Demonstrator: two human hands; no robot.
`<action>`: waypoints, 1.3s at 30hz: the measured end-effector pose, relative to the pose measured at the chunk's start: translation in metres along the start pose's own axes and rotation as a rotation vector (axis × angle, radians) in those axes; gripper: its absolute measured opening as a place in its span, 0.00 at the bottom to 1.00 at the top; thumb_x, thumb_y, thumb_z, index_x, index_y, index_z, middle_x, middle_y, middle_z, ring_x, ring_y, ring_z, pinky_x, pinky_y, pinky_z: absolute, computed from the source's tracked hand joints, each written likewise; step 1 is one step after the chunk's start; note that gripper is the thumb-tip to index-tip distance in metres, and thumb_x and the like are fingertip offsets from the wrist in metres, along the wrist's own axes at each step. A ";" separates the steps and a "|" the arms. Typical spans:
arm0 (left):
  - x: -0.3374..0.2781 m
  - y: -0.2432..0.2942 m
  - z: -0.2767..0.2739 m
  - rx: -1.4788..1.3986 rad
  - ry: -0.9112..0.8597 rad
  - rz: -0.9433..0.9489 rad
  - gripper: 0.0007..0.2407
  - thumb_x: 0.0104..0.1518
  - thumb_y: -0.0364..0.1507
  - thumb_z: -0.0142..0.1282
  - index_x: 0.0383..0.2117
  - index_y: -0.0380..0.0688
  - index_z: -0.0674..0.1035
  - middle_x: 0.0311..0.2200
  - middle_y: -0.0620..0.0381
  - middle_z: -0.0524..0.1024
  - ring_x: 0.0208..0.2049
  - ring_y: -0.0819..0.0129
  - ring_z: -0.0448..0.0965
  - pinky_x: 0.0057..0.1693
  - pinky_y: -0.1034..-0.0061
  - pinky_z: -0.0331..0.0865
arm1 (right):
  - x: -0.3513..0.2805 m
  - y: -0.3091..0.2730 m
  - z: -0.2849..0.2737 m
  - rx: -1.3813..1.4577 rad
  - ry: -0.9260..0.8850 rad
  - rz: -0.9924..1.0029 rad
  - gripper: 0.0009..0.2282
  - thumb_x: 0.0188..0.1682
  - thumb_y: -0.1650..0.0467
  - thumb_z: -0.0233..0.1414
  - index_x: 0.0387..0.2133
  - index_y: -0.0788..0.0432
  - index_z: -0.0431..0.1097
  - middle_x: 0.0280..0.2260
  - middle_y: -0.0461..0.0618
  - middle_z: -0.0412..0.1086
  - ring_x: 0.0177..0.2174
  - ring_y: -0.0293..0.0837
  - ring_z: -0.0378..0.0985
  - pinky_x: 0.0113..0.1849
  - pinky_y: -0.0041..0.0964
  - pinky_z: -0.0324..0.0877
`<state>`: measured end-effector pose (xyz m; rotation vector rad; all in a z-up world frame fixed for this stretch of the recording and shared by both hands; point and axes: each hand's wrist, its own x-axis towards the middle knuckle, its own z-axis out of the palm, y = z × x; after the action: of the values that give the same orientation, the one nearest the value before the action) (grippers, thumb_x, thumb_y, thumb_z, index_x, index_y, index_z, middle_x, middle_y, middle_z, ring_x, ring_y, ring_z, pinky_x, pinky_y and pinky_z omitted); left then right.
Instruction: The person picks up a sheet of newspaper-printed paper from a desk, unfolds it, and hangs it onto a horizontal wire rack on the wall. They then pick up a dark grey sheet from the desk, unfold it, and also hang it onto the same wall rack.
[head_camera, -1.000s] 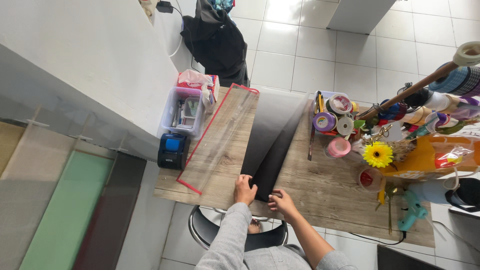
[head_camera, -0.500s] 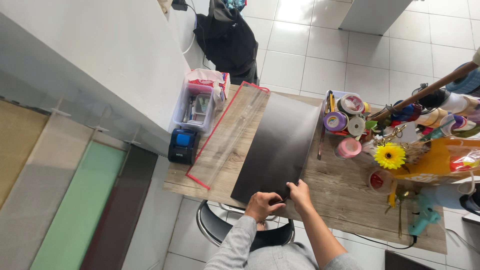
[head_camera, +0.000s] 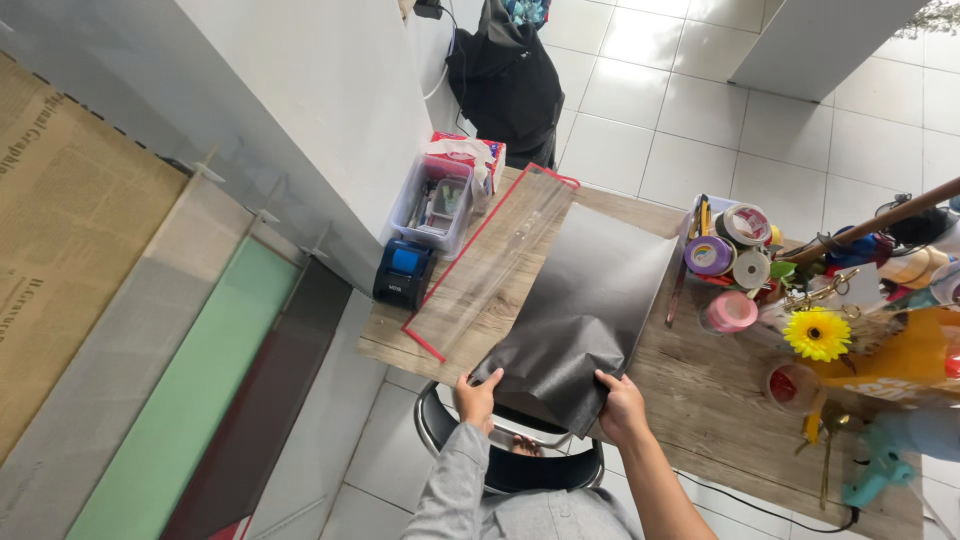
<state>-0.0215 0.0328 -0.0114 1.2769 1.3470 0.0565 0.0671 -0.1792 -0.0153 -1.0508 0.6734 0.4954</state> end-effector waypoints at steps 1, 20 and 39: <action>-0.005 0.002 0.002 -0.058 0.084 0.081 0.29 0.42 0.36 0.87 0.53 0.44 0.86 0.47 0.42 0.86 0.54 0.46 0.87 0.53 0.66 0.81 | 0.001 0.003 -0.001 -0.029 -0.007 0.029 0.07 0.55 0.73 0.61 0.45 0.55 0.77 0.38 0.62 0.81 0.34 0.58 0.87 0.39 0.55 0.81; -0.046 0.038 -0.057 0.680 0.354 1.427 0.02 0.64 0.27 0.65 0.37 0.46 0.89 0.71 0.45 0.67 0.66 0.41 0.72 0.64 0.39 0.69 | -0.049 -0.005 0.031 -1.364 -0.289 -0.502 0.13 0.54 0.64 0.62 0.51 0.51 0.79 0.38 0.45 0.87 0.35 0.39 0.87 0.39 0.36 0.82; -0.168 0.046 -0.225 0.334 0.038 1.442 0.05 0.67 0.30 0.62 0.39 0.43 0.86 0.52 0.54 0.82 0.53 0.54 0.84 0.55 0.63 0.81 | -0.174 -0.068 0.151 -1.045 -1.151 -1.406 0.07 0.47 0.72 0.66 0.38 0.52 0.82 0.37 0.42 0.83 0.42 0.46 0.85 0.56 0.48 0.69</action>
<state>-0.2108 0.0804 0.1956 2.2962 0.2119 0.8691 0.0302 -0.0808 0.2006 -1.6066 -1.4721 0.0639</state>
